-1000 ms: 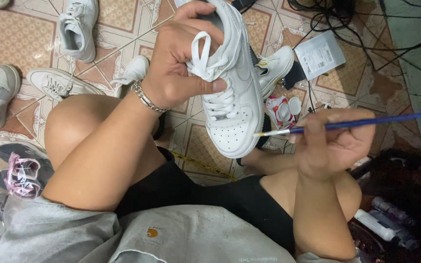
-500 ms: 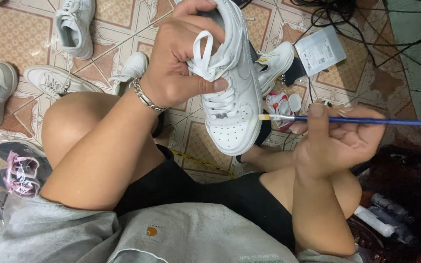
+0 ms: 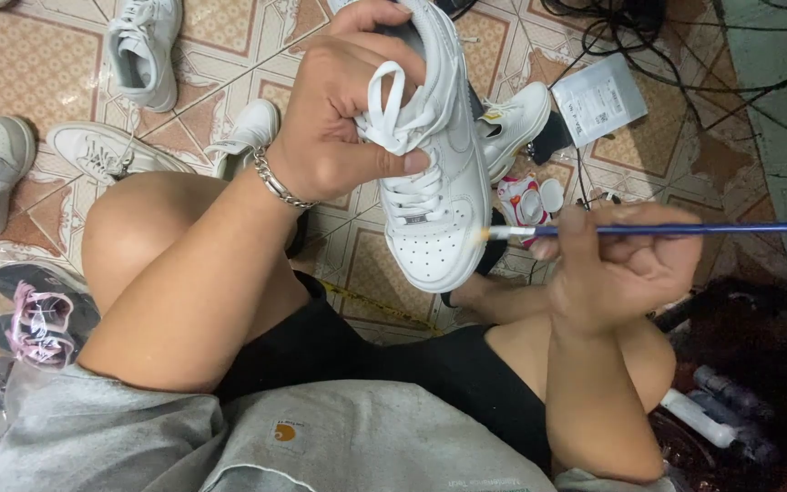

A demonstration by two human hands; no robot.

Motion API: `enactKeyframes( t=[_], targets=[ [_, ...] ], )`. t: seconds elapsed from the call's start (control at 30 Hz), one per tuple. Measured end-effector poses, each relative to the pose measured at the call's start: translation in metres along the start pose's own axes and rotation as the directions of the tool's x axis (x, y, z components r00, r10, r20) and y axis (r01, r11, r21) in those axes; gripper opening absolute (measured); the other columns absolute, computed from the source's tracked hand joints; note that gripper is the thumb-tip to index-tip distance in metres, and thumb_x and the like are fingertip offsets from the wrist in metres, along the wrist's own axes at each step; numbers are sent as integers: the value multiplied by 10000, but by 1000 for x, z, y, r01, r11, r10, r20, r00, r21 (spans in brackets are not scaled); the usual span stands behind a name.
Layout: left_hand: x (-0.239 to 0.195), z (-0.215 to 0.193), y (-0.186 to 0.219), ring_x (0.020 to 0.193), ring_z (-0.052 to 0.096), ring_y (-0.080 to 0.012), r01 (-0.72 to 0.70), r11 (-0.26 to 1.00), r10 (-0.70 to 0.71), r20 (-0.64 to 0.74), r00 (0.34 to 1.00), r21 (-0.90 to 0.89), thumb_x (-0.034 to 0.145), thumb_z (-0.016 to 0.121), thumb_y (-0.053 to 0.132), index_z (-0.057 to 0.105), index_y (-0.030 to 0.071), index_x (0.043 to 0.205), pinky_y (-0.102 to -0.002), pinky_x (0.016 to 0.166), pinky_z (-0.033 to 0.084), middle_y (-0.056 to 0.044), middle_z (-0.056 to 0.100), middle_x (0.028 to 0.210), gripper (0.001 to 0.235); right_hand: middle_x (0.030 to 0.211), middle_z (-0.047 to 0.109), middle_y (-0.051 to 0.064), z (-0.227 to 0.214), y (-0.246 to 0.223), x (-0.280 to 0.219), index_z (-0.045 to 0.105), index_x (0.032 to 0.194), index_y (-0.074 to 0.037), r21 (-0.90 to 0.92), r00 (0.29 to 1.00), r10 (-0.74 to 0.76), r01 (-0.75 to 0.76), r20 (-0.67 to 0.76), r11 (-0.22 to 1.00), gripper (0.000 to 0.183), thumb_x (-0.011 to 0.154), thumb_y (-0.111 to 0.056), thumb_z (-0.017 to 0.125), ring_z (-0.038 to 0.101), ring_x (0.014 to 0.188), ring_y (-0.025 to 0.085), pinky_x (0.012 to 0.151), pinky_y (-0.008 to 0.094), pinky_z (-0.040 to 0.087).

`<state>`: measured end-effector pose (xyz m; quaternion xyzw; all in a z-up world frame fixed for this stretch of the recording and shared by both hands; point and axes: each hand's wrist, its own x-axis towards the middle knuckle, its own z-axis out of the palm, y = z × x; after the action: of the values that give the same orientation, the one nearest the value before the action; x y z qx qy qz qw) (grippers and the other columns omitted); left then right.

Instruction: The person sits on the floor and uses a small brush to apply white paint to a white sneaker. They repeatedly dip the brush into a container on a nearby desk to reload paint and carefully apply it to the shoe's upper and toe box.

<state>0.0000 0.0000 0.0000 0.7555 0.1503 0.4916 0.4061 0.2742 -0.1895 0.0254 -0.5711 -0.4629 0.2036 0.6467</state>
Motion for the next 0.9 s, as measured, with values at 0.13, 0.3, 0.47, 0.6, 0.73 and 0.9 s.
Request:
enactKeyframes(
  t=[0.13, 0.3, 0.47, 0.6, 0.73, 0.9],
  targets=[
    [0, 0, 1, 918, 711, -271, 9, 1000, -9, 20, 1000, -1, 999, 984, 335, 724, 94, 864, -560, 1364, 397, -80, 786, 1044, 378, 807, 567, 166, -7, 1, 5, 466, 1318, -81, 110, 981, -152, 139, 123, 984, 325, 1232, 74, 738, 586, 522, 186, 466, 309, 531],
    [1, 1, 5, 973, 758, -265, 12, 999, -11, 37, 999, -30, 1005, 967, 352, 735, 117, 864, -560, 1385, 352, -58, 817, 1092, 359, 869, 663, 228, -5, 3, 2, 492, 1274, -51, -3, 996, -58, 58, 71, 998, 395, 1172, 23, 867, 715, 599, 270, 550, 360, 603],
    [2, 5, 5, 954, 756, -253, 4, 999, -3, 41, 999, -38, 1015, 979, 326, 711, 140, 831, -560, 1386, 365, -34, 801, 1052, 374, 899, 676, 142, -16, 9, 2, 529, 1328, -91, 146, 982, -129, 109, 135, 983, 334, 1218, -5, 833, 644, 562, 157, 477, 276, 575],
    [3, 5, 5, 909, 726, -250, -8, 997, 12, 55, 998, -76, 990, 965, 362, 677, 146, 788, -543, 1377, 358, -31, 764, 976, 413, 913, 629, 230, -5, 5, 0, 478, 1282, -50, -6, 999, -39, 40, 29, 999, 379, 1159, 92, 808, 648, 588, 257, 527, 379, 595],
    [2, 10, 2, 918, 753, -237, 0, 989, 5, 35, 999, -148, 989, 933, 410, 728, 170, 801, -547, 1368, 385, -24, 795, 985, 367, 767, 671, 170, -5, -1, 12, 452, 1202, -92, 86, 962, -174, 159, 209, 984, 360, 1168, -94, 810, 671, 529, 191, 513, 298, 545],
    [0, 13, 1, 983, 807, -204, -20, 992, 26, 51, 998, -121, 999, 893, 410, 784, 204, 831, -536, 1382, 405, 14, 850, 972, 287, 999, 690, 242, -17, 25, 2, 507, 1312, -54, 16, 991, -46, 48, -127, 999, 355, 1224, -6, 847, 722, 683, 256, 546, 390, 637]
  ],
)
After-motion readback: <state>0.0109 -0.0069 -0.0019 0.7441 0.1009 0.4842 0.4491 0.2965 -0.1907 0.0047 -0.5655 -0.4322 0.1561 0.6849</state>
